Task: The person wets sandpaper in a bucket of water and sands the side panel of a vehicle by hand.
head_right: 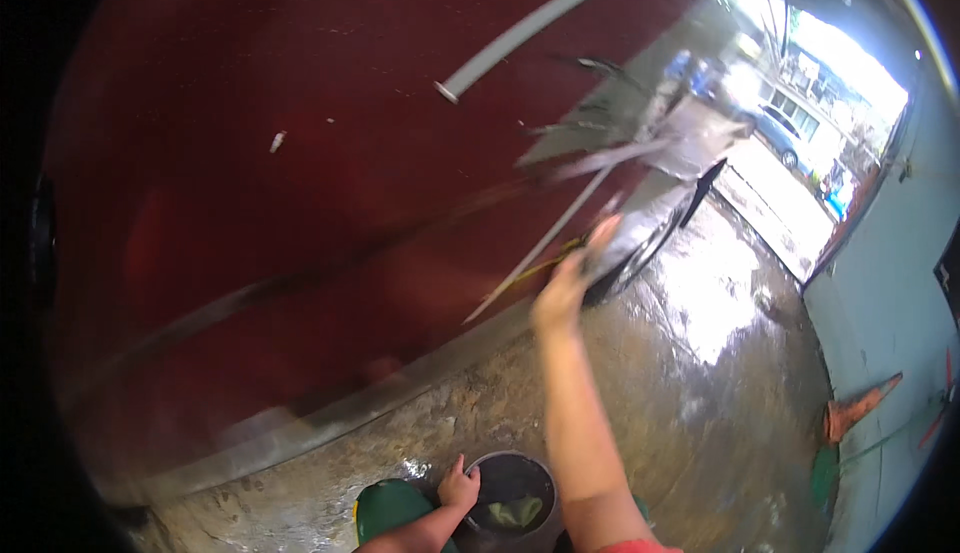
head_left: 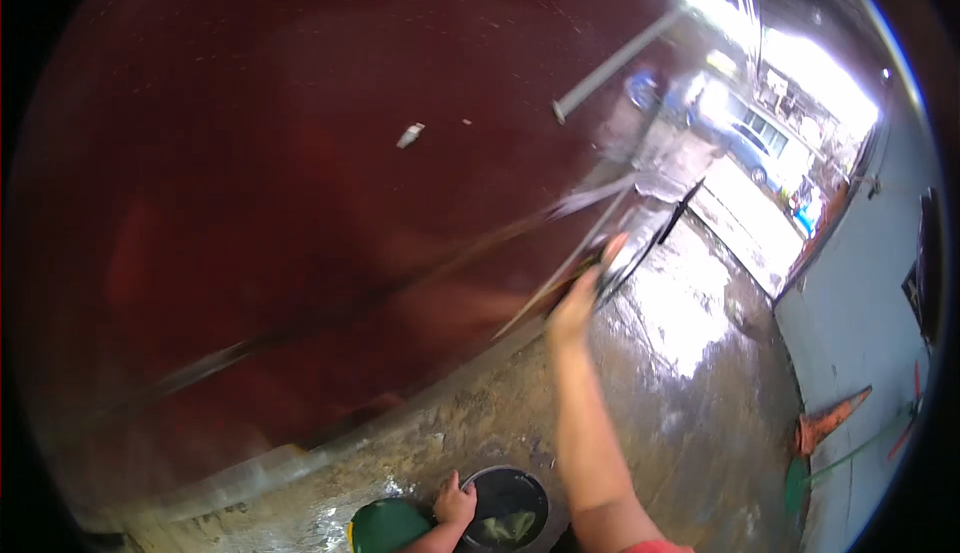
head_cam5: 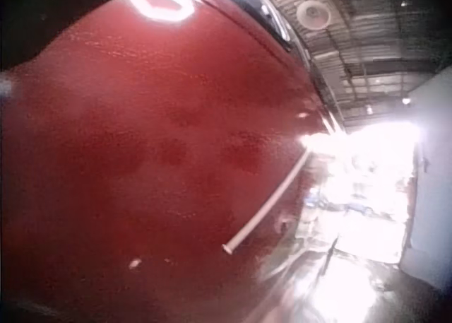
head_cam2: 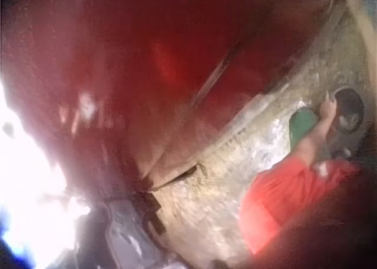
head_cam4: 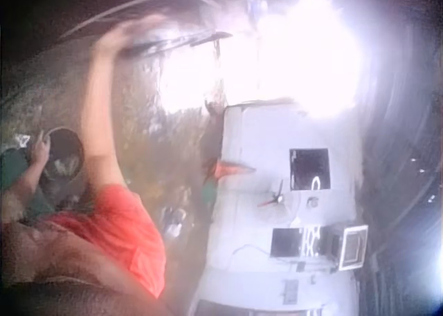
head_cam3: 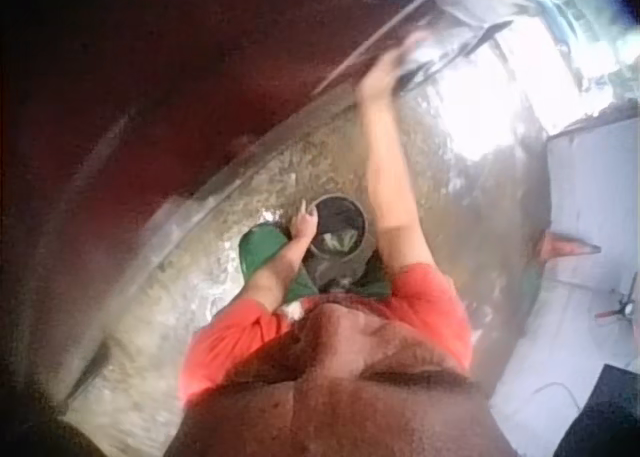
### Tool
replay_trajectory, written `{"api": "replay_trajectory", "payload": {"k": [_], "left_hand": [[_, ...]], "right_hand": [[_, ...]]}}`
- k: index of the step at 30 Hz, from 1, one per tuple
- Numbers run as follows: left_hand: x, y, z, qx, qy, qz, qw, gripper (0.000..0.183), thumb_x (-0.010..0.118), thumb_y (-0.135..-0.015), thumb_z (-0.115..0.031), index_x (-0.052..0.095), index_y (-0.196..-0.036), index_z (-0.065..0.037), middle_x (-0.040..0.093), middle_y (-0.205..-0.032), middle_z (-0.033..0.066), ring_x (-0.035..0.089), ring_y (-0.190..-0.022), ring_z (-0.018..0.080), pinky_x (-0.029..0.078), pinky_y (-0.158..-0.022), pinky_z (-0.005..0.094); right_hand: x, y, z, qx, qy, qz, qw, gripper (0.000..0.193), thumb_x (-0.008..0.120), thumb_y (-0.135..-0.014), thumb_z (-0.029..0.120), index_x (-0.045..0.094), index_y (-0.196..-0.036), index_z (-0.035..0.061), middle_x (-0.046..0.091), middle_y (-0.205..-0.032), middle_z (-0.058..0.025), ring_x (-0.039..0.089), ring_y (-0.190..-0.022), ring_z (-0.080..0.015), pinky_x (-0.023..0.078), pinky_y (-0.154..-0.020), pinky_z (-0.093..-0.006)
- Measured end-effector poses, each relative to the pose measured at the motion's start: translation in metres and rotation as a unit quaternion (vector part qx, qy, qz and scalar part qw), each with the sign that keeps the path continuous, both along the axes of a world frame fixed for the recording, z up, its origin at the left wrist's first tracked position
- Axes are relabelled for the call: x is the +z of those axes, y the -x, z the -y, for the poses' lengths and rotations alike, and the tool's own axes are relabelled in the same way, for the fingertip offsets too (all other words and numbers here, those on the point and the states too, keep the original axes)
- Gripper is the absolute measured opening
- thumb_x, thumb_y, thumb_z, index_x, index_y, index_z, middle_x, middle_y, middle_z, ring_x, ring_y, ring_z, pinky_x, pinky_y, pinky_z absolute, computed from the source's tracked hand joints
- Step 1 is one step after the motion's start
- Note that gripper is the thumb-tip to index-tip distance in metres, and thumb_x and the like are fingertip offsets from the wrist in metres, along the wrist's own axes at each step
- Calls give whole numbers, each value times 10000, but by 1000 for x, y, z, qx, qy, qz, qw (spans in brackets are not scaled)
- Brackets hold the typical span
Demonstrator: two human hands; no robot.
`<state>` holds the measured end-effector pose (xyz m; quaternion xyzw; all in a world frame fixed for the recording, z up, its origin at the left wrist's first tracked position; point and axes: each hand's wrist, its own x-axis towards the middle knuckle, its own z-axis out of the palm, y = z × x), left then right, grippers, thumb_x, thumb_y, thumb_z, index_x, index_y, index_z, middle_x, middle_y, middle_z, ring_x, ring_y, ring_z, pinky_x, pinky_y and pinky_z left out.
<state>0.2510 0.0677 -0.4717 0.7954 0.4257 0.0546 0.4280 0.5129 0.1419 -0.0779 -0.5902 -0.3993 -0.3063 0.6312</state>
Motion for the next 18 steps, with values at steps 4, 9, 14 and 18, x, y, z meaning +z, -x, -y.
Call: {"api": "replay_trajectory", "payload": {"k": [4, 9, 14, 18], "left_hand": [[3, -14, 12, -17, -13, 6, 1000, 652, 621, -921, -451, 536, -1461, -98, 603, -1402, 183, 604, -1251, 371, 517, -1007, 485], [-6, 5, -4, 4, 4, -28, 1000, 656, 597, -933, -472, 528, -1476, -109, 608, -1396, 185, 606, -1256, 372, 520, -1001, 483], [1, -12, 13, -30, -4, -10, 999, 644, 600, -933, -470, 546, -1463, -108, 627, -1367, 193, 616, -1233, 380, 519, -997, 485], [-10, -6, 2, -4, -17, -16, 1000, 638, 605, -931, -463, 554, -1454, -99, 635, -1351, 201, 622, -1218, 384, 520, -990, 485]], "right_hand": [[20, -88, 36, 167, -80, -238, 953, 671, 270, -1141, 405, 123, -1622, -39, 95, -1721, -179, 78, -1593, -251, 93, -1281, -363], [2, 86, -10, -41, 60, 182, 981, 609, 365, -1115, 238, 153, -1620, -27, 68, -1718, -213, 66, -1597, -320, 70, -1290, -451], [88, -73, 46, -77, 2, -68, 995, 745, 289, -1122, 469, 112, -1610, -65, 58, -1712, -232, 53, -1598, -303, 69, -1292, -394], [64, 7, -3, -38, -7, 19, 999, 726, 345, -1115, 396, 120, -1601, -93, 88, -1702, -259, 53, -1591, -378, 69, -1286, -458]]}}
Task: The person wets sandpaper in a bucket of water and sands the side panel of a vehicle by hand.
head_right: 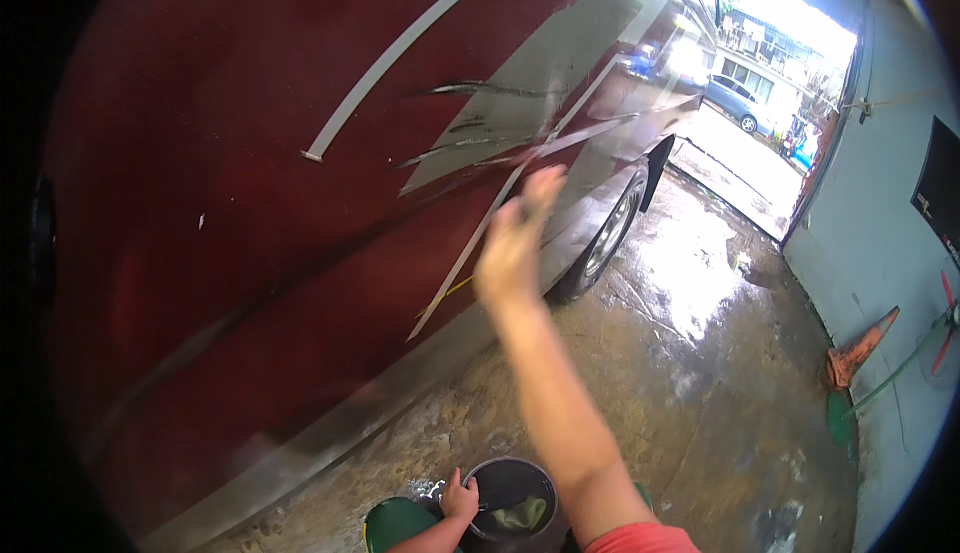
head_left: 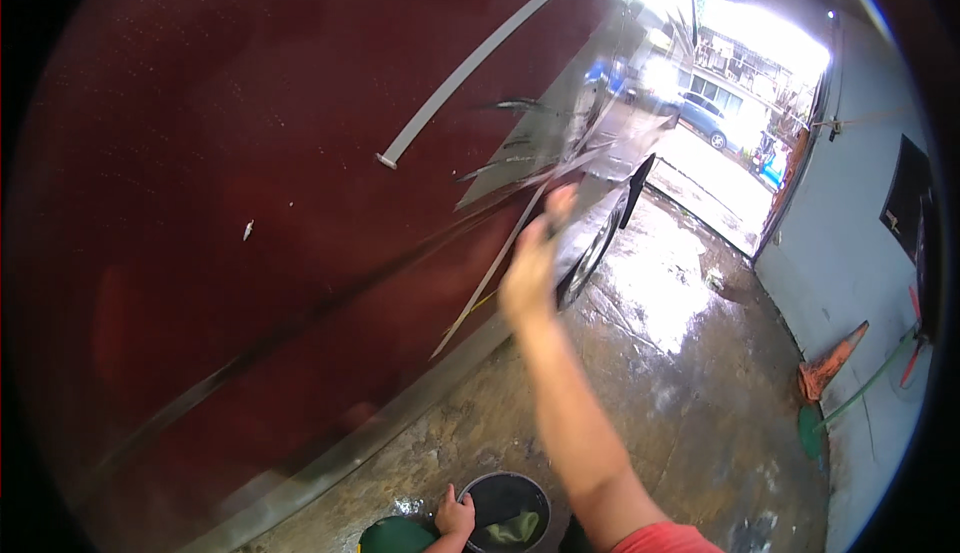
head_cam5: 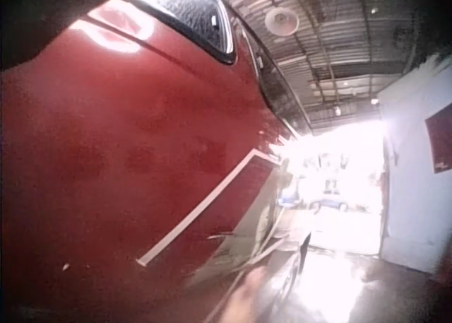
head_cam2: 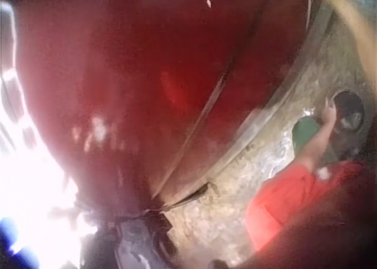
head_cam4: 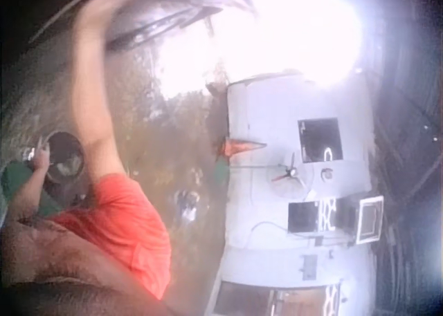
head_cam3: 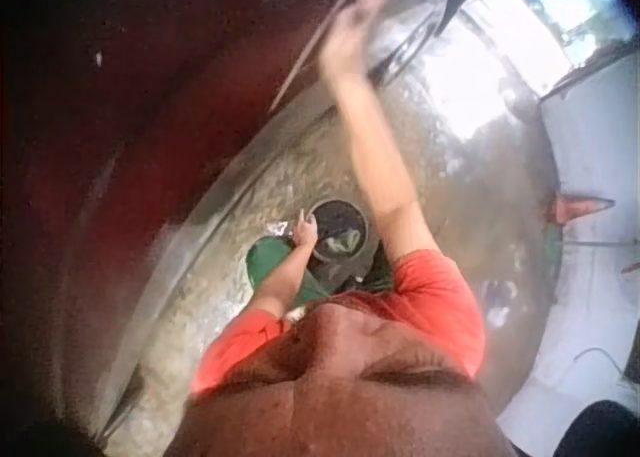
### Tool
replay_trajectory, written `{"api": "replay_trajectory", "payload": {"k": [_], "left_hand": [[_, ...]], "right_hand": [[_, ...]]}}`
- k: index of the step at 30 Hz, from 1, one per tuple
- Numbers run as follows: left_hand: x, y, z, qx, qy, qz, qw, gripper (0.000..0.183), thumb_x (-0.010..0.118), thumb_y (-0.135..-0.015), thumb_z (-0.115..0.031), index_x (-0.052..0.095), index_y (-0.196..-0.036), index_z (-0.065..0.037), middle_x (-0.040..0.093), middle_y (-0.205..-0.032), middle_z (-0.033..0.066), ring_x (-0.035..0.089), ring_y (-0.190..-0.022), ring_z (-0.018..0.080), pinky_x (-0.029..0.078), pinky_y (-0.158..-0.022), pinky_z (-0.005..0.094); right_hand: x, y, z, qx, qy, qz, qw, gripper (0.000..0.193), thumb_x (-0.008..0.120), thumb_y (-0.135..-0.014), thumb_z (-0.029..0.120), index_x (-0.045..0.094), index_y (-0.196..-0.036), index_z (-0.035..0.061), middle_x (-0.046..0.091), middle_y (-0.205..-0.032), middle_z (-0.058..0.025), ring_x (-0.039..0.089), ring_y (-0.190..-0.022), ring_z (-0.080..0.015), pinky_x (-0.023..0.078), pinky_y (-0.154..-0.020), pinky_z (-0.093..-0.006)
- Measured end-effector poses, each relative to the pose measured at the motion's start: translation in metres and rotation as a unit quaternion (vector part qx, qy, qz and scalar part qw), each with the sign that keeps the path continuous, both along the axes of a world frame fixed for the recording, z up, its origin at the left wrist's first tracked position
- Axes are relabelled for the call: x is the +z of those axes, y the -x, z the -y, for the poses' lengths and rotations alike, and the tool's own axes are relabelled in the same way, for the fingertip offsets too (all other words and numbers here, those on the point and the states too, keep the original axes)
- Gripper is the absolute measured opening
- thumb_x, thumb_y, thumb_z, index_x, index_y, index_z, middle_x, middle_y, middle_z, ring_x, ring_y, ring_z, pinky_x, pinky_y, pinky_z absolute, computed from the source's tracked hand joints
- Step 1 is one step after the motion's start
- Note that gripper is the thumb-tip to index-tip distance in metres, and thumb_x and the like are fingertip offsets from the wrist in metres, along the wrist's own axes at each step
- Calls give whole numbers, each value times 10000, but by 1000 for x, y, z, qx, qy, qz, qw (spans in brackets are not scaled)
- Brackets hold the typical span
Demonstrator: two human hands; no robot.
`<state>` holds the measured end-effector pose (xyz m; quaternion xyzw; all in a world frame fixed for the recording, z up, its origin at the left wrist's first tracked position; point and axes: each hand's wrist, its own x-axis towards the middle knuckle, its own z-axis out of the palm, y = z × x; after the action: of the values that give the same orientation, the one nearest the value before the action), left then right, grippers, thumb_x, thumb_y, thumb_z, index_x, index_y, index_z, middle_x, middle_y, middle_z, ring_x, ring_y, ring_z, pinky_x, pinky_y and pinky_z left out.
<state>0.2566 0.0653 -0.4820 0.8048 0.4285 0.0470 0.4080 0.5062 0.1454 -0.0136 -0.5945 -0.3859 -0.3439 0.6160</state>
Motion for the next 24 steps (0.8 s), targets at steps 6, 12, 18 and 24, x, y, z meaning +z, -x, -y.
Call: {"api": "replay_trajectory", "payload": {"k": [6, 12, 18, 24], "left_hand": [[1, 2, -7, -5, 3, -5, 1000, 663, 604, -931, -463, 525, -1476, -93, 629, -1362, 198, 621, -1223, 379, 524, -990, 486], [8, -5, 3, -4, 29, -22, 999, 664, 599, -930, -472, 524, -1479, -106, 616, -1386, 195, 620, -1226, 381, 527, -988, 493], [-1, 2, -6, -1, 21, -14, 1000, 660, 592, -928, -485, 533, -1477, -124, 618, -1385, 195, 624, -1219, 378, 533, -976, 500], [4, -6, 6, 0, 19, 11, 1000, 658, 598, -920, -484, 544, -1467, -121, 628, -1368, 193, 627, -1211, 382, 536, -962, 506]], "right_hand": [[-14, 11, -2, 3, 67, 241, 968, 818, 445, -1072, 455, 113, -1622, -52, 78, -1701, -267, 57, -1581, -431, 46, -1279, -517], [33, -55, 21, -28, 16, -35, 999, 682, 328, -1129, 391, 185, -1584, -97, 144, -1696, -247, 107, -1590, -326, 111, -1286, -405], [3, -13, 7, 20, 58, 209, 976, 762, 401, -1105, 387, 61, -1617, -64, 57, -1711, -242, 58, -1592, -357, 56, -1287, -455], [45, -109, 45, 113, 5, -211, 971, 722, 295, -1126, 484, 289, -1557, -94, 261, -1662, -240, 203, -1567, -290, 157, -1266, -362]]}}
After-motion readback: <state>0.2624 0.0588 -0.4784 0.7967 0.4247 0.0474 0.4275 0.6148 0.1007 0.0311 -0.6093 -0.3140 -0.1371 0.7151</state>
